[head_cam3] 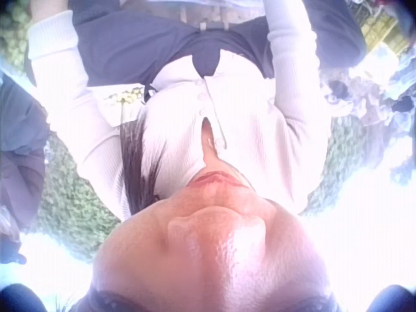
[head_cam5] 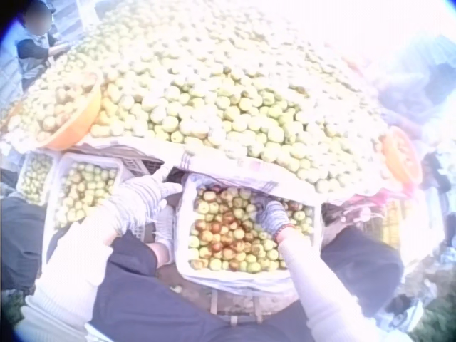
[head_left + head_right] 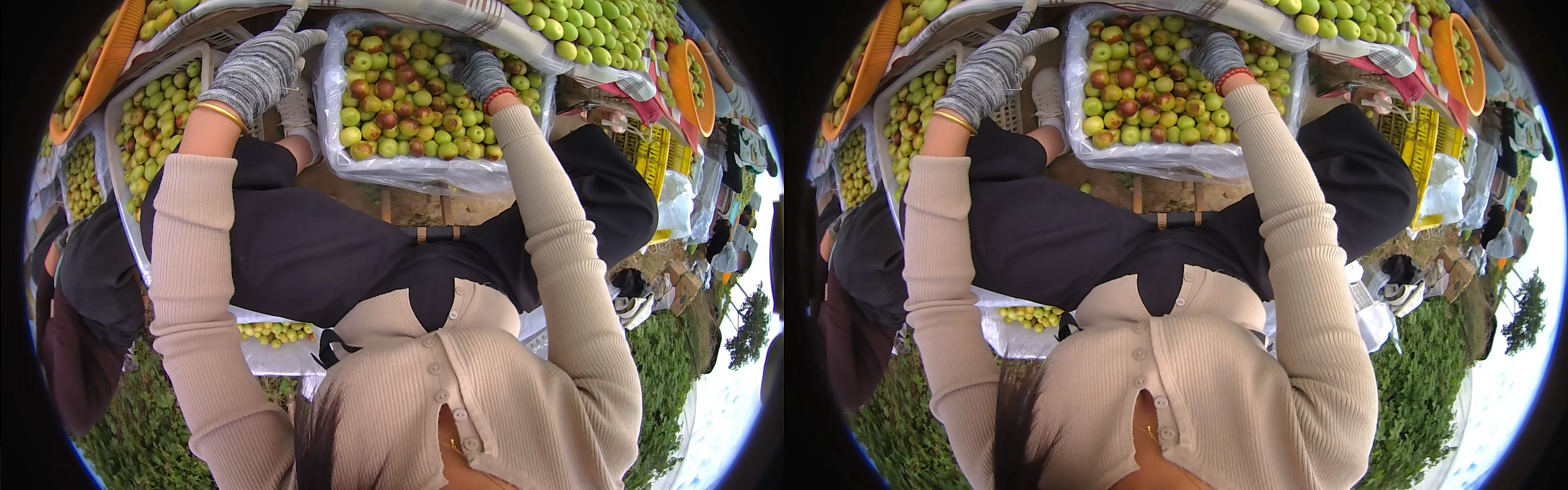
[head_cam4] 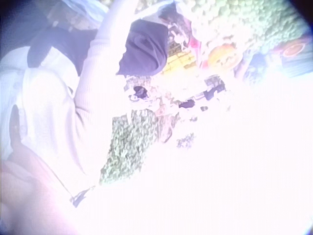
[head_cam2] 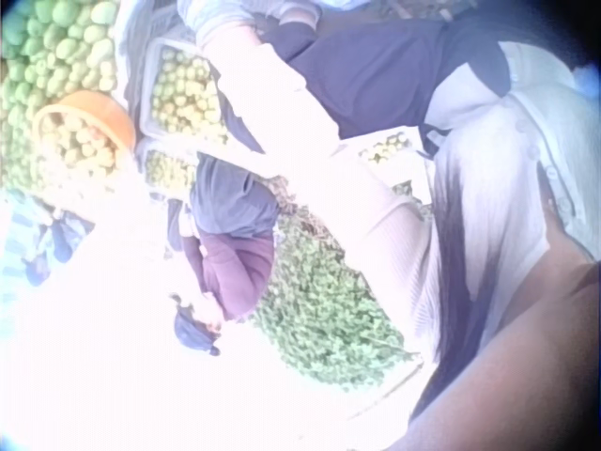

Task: The person sits cross-legged and sorts green plums by hand from a large pile into a white crate. They repeatedly pick plums, inspect them, and place them into the crate, occasionally using an orange basket to transfer fruit.

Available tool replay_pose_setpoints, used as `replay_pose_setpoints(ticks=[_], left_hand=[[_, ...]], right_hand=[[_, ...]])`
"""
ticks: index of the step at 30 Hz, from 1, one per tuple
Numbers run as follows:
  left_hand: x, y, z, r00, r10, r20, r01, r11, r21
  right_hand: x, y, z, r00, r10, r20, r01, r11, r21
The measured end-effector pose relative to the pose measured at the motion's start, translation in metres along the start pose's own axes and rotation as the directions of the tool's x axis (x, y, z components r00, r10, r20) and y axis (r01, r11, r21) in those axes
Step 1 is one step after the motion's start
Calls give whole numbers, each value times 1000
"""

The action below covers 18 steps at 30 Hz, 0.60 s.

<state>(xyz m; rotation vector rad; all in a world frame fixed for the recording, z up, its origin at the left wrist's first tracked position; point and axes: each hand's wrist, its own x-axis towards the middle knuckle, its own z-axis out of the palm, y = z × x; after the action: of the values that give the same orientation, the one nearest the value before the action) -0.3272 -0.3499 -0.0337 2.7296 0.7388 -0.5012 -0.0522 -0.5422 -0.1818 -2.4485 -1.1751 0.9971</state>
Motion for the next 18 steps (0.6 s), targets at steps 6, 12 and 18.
replay_pose_setpoints(ticks=[6,12,18], left_hand=[[0,3,-1,994,34,-106,-27,998,63],[-1,4,-10,998,41,57,-45,997,64],[4,3,3,1000,7,-8,-7,999,34]], right_hand=[[6,37,-8,820,-103,-564,-64,961,-268],[-13,41,-29,938,84,-338,-196,930,-312],[-12,-17,-3,981,-82,-178,51,984,-172]])
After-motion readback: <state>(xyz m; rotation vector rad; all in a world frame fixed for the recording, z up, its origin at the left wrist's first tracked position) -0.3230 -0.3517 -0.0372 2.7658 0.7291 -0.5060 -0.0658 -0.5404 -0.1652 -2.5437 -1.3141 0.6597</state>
